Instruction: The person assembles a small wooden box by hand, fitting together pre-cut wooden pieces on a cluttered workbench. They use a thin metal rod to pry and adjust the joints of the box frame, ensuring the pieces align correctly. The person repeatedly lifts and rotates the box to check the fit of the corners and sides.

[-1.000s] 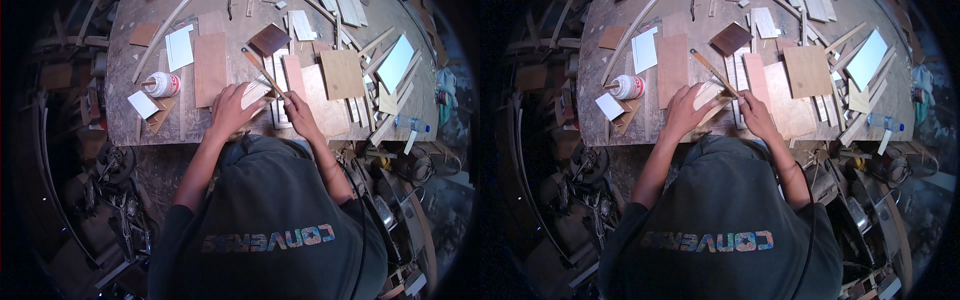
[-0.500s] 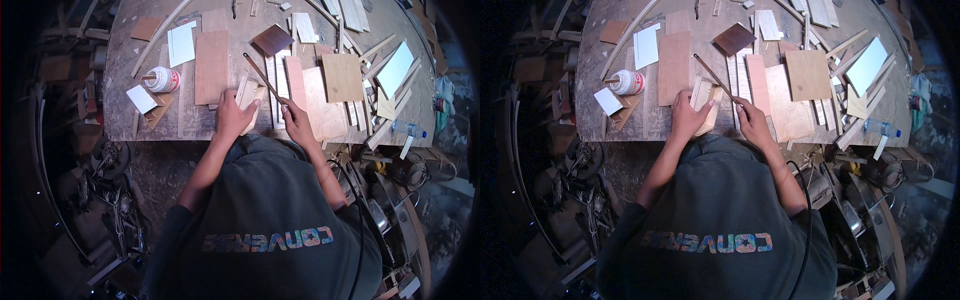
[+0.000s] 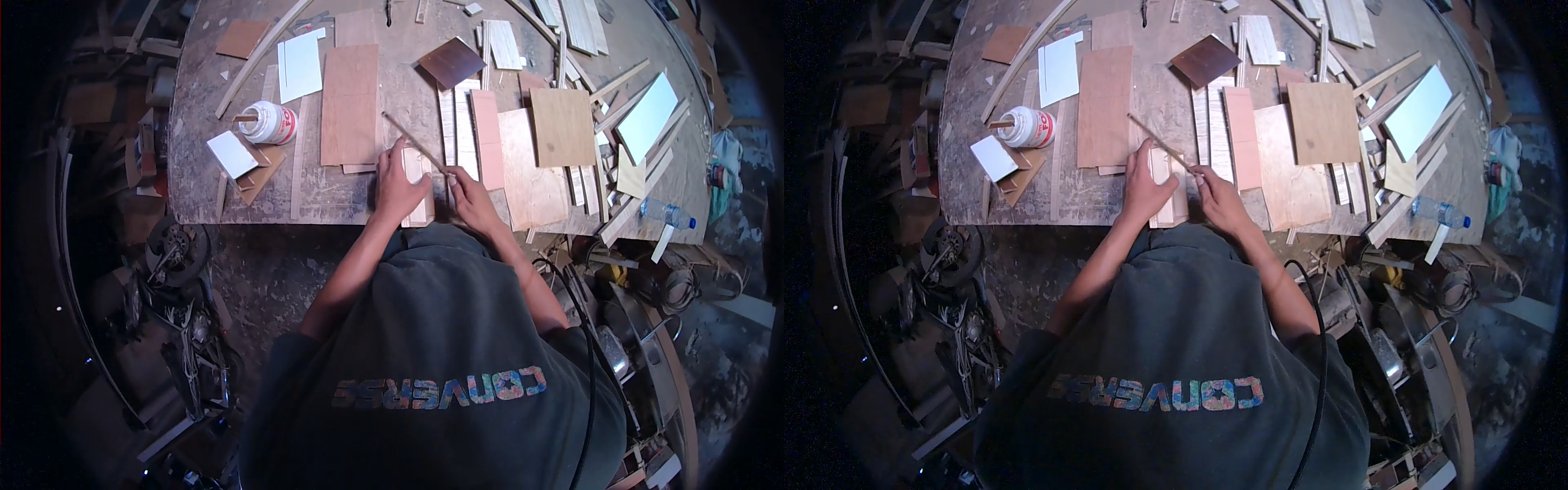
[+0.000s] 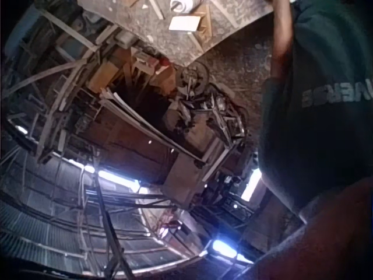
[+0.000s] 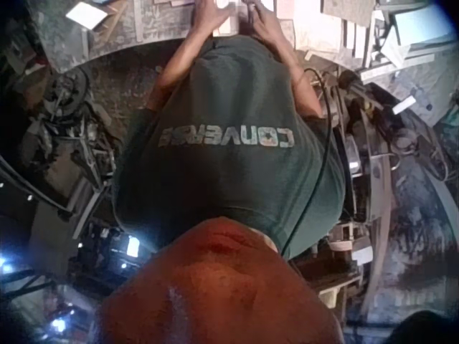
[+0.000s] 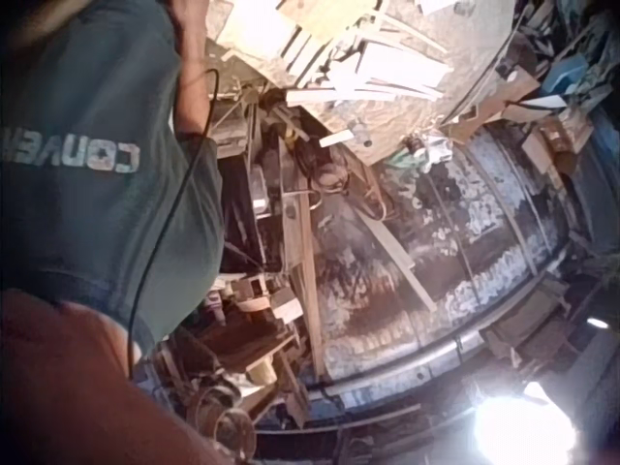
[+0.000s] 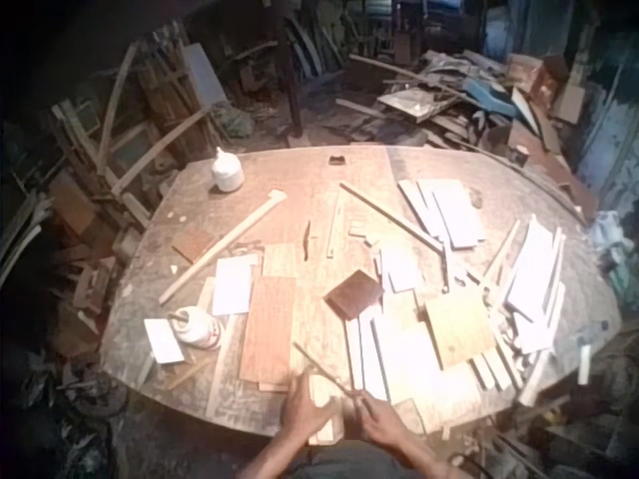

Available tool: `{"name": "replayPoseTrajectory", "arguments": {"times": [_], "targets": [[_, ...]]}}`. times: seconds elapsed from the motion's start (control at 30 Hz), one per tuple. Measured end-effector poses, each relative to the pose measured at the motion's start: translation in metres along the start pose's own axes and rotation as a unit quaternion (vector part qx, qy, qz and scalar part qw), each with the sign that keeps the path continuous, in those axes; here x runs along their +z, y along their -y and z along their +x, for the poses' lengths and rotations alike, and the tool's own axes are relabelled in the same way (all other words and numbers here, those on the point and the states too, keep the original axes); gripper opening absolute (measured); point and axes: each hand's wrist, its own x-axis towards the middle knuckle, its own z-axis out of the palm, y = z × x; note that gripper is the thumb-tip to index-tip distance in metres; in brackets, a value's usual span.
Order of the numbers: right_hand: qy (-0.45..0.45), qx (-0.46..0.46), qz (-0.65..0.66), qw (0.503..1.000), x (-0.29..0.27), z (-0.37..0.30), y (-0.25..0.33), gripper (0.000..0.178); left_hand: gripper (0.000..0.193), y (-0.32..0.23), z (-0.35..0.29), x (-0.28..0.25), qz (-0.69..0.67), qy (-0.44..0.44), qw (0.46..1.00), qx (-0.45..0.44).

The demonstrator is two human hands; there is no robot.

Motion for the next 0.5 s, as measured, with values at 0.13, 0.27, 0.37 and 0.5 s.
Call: {"name": "replayPoseTrajectory", "arguments": {"times": [0.13, 0.27, 0.37, 0.5], "targets": [[-0.009, 0.017, 0.003, 1.0, -0.01, 0.006, -0.008, 0.026, 0.096, 0.014, 0.006, 0.011, -0.057, -0.011, 0.998, -0.001], [0.005, -0.001, -0.008, 1.0, -0.02, 0.016, -0.012, 0.023, 0.1, 0.006, 0.011, 0.01, -0.092, 0.07, 0.992, -0.059], [0.025, 0.027, -0.004, 0.999, -0.021, 0.016, -0.002, 0.023, 0.105, 0.002, 0.009, 0.018, -0.115, 0.076, 0.99, -0.043], [-0.003, -0.038, -0.022, 0.999, -0.018, 0.006, 0.005, 0.028, 0.109, 0.011, 0.011, 0.024, -0.157, 0.071, 0.985, -0.001]]}}
